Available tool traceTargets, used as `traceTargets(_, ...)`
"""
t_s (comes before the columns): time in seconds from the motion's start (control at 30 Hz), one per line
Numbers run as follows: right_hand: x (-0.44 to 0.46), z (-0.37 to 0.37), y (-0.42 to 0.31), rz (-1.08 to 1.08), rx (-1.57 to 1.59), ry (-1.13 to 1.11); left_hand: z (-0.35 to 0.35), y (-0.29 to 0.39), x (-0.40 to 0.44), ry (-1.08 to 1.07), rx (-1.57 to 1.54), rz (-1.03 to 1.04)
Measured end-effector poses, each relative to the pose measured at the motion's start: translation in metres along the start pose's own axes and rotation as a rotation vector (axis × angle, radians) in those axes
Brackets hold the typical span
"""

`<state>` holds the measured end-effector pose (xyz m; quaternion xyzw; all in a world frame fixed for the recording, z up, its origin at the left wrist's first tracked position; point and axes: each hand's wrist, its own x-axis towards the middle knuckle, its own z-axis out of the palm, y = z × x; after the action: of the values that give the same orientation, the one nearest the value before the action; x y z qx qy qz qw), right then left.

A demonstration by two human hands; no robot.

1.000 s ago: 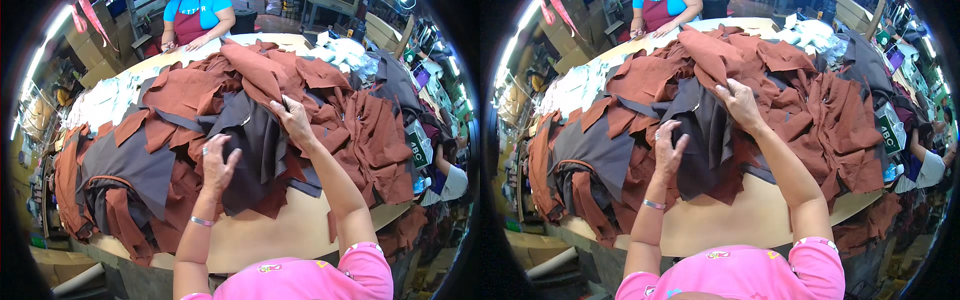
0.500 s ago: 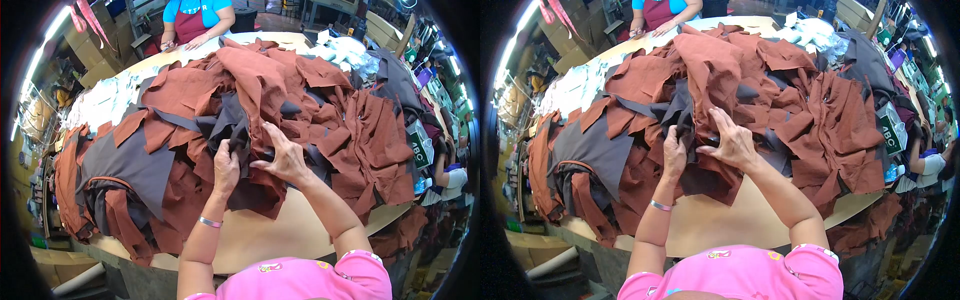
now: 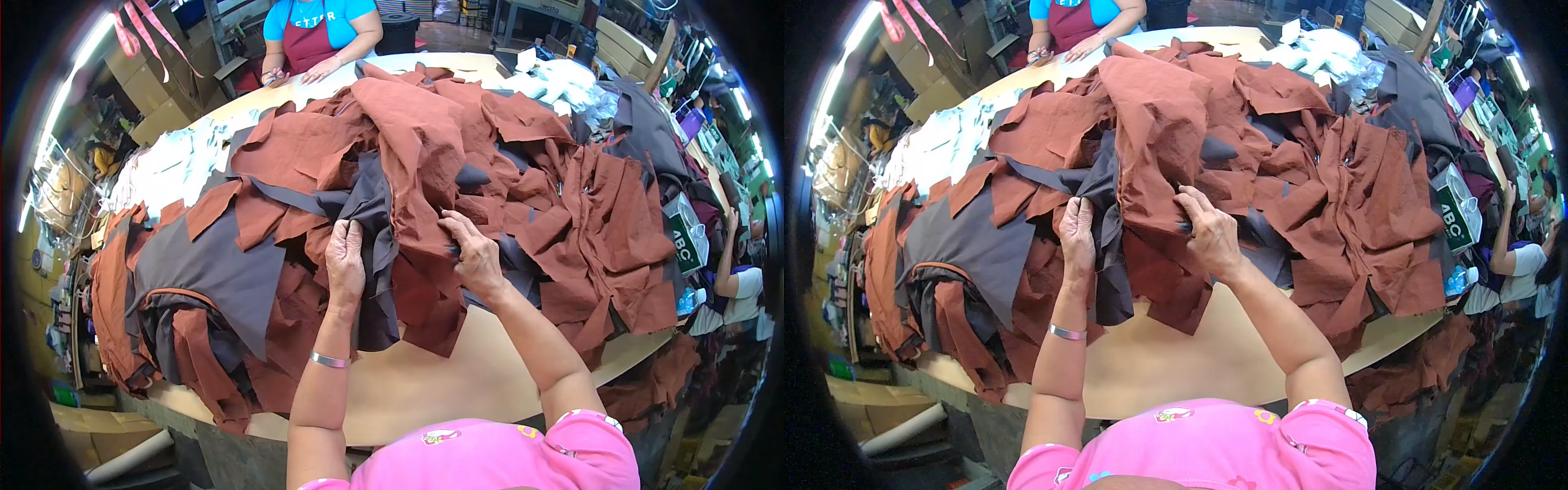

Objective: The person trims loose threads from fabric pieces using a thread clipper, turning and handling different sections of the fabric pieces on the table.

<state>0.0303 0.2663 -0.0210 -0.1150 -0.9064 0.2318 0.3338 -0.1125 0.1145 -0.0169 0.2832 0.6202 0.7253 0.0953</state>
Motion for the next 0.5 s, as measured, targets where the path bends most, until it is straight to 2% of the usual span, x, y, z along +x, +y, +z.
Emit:
traceTargets(0.17, 0.005, 0.004, 0.013, 0.023, 0.205, 0.119, -0.006, 0.002, 0.001, 0.014, 0.070, 0.032)
traceTargets(0.2, 0.008, 0.002, 0.012, 0.052, 0.284, 0.179, -0.007, 0.006, 0.002, 0.032, 0.151, 0.100)
traceTargets(0.33, 0.020, -0.022, 0.003, 0.303, 0.640, 0.182, -0.022, 0.021, 0.009, 0.076, 0.453, 0.309)
traceTargets(0.37, 0.025, -0.020, 0.004, 0.214, 0.787, 0.228, -0.025, 0.030, 0.010, 0.072, 0.551, 0.347)
traceTargets(0.4, 0.025, -0.024, 0.000, 0.260, 0.857, 0.210, -0.028, 0.041, 0.010, 0.037, 0.595, 0.324)
traceTargets(0.43, 0.027, -0.031, -0.006, 0.305, 0.928, 0.192, -0.028, 0.043, 0.012, 0.060, 0.540, 0.394)
traceTargets(0.5, 0.027, -0.033, -0.014, 0.351, 0.919, 0.211, -0.031, 0.051, 0.009, 0.059, 0.468, 0.219)
